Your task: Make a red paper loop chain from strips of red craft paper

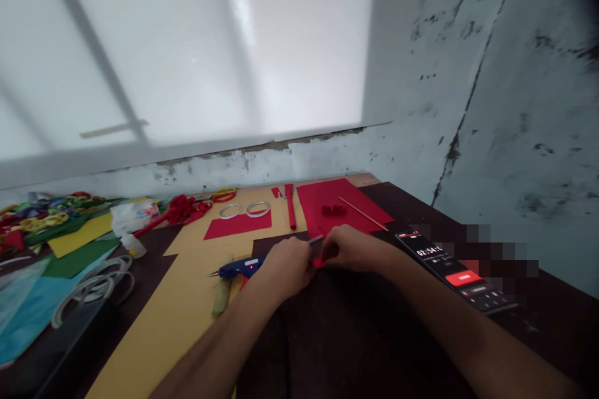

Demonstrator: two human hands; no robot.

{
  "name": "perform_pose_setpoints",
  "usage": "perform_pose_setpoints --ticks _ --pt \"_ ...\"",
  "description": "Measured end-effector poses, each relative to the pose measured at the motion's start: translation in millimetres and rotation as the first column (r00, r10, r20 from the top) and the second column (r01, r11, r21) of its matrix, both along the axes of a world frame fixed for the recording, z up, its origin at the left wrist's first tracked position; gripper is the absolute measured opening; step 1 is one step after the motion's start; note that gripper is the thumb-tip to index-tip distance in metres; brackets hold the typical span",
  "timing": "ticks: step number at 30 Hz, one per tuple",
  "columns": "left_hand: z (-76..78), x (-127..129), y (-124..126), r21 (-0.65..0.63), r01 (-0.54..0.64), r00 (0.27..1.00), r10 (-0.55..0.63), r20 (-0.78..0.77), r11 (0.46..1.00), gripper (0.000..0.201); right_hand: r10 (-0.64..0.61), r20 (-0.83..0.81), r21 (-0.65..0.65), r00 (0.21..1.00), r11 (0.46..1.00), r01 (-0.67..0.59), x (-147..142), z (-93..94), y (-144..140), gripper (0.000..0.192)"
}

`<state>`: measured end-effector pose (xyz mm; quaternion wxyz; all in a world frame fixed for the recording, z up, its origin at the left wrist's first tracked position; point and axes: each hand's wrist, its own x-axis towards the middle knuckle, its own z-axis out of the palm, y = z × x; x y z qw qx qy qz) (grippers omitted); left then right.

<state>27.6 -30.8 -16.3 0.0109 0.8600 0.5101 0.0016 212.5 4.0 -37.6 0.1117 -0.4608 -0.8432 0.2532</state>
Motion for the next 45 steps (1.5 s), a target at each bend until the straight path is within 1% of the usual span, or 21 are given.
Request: perform_pose_setpoints --ticks 5,8,11,16,26,34,45 --pt "2.2 -3 4 -0.058 -0.007 0.999 0.009 0.038 0.998 0.024 0.014 0.018 0.028 1.000 0.999 -0.015 -1 -0.1 2 0.017" --pt "-1.2 -7 9 -0.087 0.003 0.995 0.005 0.098 0.996 0.021 -0.004 0.007 0.031 1.000 1.000 0.003 -2 -2.9 4 0.016" --pt "-5.0 -10 13 -0.083 -0.020 0.991 0.031 0.131 0.996 0.020 -0.018 0.016 0.035 1.000 0.999 0.018 -4 -4.4 5 0.016" --pt "-7.0 -9 13 -0.101 -0.087 0.988 0.099 0.121 0.991 0.018 -0.079 0.057 0.050 0.995 0.996 0.076 -7 -1.4 5 0.014" --pt "-5.0 -11 17 -0.130 -0.138 0.986 0.148 0.072 0.982 0.020 -0.136 0.101 0.031 0.985 0.990 0.134 -11 1.7 5 0.014" --pt "-5.9 -10 20 -0.128 -0.166 0.983 0.174 0.060 0.978 0.019 -0.151 0.115 0.002 0.982 0.988 0.152 -13 5.1 3 0.015" --pt "-5.7 -11 22 -0.129 -0.162 0.984 0.170 0.055 0.978 0.016 -0.184 0.140 0.011 0.973 0.983 0.184 -17 6.4 2 0.013"
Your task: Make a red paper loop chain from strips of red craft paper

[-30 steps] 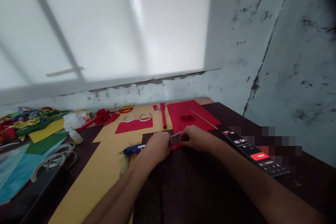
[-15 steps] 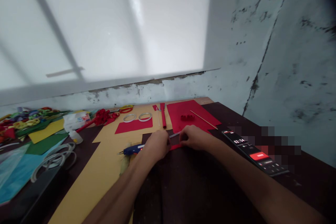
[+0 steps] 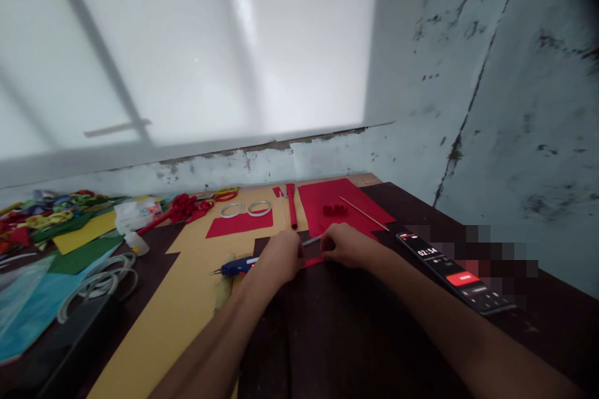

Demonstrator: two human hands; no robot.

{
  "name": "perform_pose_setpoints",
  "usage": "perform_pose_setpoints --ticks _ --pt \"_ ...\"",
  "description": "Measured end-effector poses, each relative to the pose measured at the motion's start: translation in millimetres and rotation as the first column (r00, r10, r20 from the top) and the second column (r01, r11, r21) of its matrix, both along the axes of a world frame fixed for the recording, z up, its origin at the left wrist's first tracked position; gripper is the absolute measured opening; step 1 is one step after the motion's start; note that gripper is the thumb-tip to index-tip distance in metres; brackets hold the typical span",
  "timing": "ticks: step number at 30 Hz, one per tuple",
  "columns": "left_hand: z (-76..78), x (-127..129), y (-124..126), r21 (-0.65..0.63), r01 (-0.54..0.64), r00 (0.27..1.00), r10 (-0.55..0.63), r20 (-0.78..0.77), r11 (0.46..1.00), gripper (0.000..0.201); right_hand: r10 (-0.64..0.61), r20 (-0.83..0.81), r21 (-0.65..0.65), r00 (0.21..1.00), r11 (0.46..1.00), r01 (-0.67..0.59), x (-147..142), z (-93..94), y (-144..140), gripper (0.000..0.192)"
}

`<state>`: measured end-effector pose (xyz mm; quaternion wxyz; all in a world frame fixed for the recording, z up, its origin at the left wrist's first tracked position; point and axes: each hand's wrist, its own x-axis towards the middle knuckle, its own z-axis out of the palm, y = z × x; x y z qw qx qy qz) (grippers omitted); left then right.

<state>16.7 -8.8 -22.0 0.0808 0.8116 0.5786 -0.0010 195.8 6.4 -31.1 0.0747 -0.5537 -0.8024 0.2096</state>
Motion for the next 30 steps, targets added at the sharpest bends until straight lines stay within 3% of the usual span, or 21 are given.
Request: perform_pose_setpoints --ticks 13,30 --pt "-2.4 1 0 0.005 -0.024 1.000 0.024 -0.017 1.000 0.015 -0.006 -0.008 0.026 1.000 1.000 0.007 -1 -0.9 0 0.015" --pt "5.2 -8 -1 -0.040 0.010 1.000 -0.010 0.006 0.999 0.019 0.014 -0.008 0.035 1.000 0.999 -0.014 -1 -0.1 0 0.013"
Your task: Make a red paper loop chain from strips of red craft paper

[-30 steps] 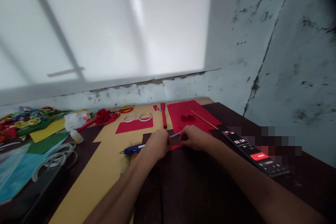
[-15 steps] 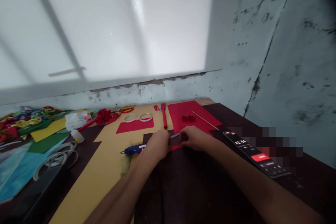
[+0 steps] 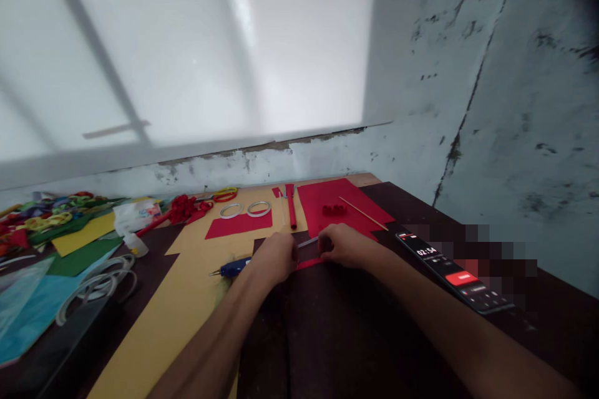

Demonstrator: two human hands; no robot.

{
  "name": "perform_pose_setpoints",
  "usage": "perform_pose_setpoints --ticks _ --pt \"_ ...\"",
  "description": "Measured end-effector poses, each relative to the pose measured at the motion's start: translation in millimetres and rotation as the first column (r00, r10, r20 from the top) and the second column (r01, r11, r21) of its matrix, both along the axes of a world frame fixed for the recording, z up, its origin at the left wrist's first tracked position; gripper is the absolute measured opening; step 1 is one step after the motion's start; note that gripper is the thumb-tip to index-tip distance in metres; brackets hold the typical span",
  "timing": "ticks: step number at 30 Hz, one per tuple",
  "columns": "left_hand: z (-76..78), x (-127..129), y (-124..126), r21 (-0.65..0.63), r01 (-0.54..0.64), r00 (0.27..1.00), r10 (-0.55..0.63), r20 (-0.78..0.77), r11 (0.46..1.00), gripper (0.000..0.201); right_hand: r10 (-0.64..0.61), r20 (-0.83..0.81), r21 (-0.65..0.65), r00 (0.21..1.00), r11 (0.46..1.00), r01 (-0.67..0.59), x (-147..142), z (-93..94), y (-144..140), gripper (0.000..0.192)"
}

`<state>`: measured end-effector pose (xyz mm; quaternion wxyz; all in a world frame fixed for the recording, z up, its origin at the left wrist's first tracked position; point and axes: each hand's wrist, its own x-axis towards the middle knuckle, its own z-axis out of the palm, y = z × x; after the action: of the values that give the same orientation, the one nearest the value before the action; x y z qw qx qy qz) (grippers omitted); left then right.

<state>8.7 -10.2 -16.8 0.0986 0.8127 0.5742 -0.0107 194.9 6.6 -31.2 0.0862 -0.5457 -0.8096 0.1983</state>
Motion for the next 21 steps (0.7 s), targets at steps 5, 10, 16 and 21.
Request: perform_pose_setpoints --ticks 5,10,16,21 --pt "-6.1 0 0 0.032 0.096 0.995 -0.097 0.037 0.995 0.027 0.009 -0.018 0.003 1.000 1.000 -0.009 0 -1.5 0 0.014" --pt "-7.9 4 -4 0.057 0.264 0.963 -0.266 0.037 0.963 0.038 0.002 -0.026 0.010 1.000 1.000 -0.002 1 -5.1 1 0.014" --pt "8.3 13 -19 0.054 0.212 0.973 -0.206 -0.107 0.976 0.036 -0.029 -0.030 0.019 0.999 0.999 0.029 4 -6.8 4 0.014" --pt "15.4 23 -30 0.056 0.197 0.966 -0.185 -0.180 0.979 0.029 -0.026 -0.058 -0.003 0.998 1.000 0.026 8 -6.7 5 0.016"
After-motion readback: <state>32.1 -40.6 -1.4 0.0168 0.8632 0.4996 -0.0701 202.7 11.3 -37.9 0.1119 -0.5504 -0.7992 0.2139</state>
